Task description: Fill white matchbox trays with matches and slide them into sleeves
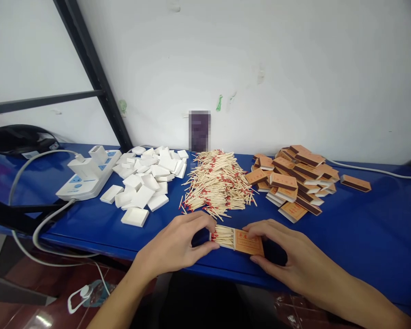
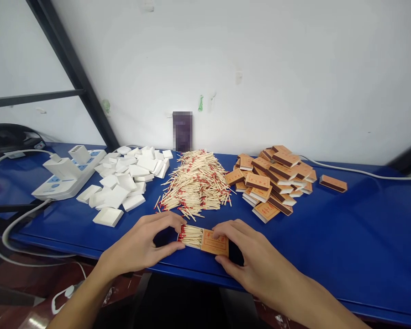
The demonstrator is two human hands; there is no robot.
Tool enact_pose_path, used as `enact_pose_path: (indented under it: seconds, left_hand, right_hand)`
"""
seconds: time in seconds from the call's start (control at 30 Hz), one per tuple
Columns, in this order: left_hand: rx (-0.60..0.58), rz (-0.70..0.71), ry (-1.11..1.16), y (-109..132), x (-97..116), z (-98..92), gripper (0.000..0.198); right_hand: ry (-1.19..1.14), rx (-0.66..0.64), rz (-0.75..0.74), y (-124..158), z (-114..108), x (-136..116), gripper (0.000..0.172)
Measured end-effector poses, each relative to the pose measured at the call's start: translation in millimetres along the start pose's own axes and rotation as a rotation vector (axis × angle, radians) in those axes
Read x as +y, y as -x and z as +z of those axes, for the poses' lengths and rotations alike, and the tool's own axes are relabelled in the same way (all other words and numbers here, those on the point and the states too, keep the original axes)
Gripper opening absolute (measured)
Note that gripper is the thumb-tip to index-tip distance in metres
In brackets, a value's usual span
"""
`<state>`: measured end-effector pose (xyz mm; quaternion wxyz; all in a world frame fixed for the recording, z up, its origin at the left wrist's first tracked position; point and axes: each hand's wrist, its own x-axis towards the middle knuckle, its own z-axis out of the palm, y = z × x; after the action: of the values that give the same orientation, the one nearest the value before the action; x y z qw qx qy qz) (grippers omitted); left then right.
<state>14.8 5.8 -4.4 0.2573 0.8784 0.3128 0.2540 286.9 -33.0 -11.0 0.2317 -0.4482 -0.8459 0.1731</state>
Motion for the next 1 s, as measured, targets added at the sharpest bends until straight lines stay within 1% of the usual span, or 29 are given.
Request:
enact_pose_path:
  seconds: [0.17,0.33,0.43,0.57,0.7,1.0]
  left_hand:
    - [0.046,0.065,0.054,0,1,0.4,0.01]
    - [0.007,0.053,0.035,3,0,2.4,0.02]
    - [-0.021,0.04,0.002,3,-2,3.6,0.024]
    - [-0.04,0.047,-0.011,2,-3,4.3,0.029]
    - [-0.038,0.049,-0.027,2,-3,4.7,0.033]
    - [-0.066,0.051,-0.051,-1,-1,2.9,0.037]
  right_hand:
    - [0.025,0.035,-0.101,-1,-6,-5,0.02]
    - [0.036,0.022,-0.139,-1,-12,-10,0.023]
    - [0.062,-0.013,-0.133,-2,-13,-9,0.027]
    - [0.088,-0.072,-0.087,-2,-15,-7,0.029]
    - [0.074,-0.075,-0.052,-2,-18,-7,0.027]
    - [-0.013,-0.096,-0.046,-7,-19,-12,0.019]
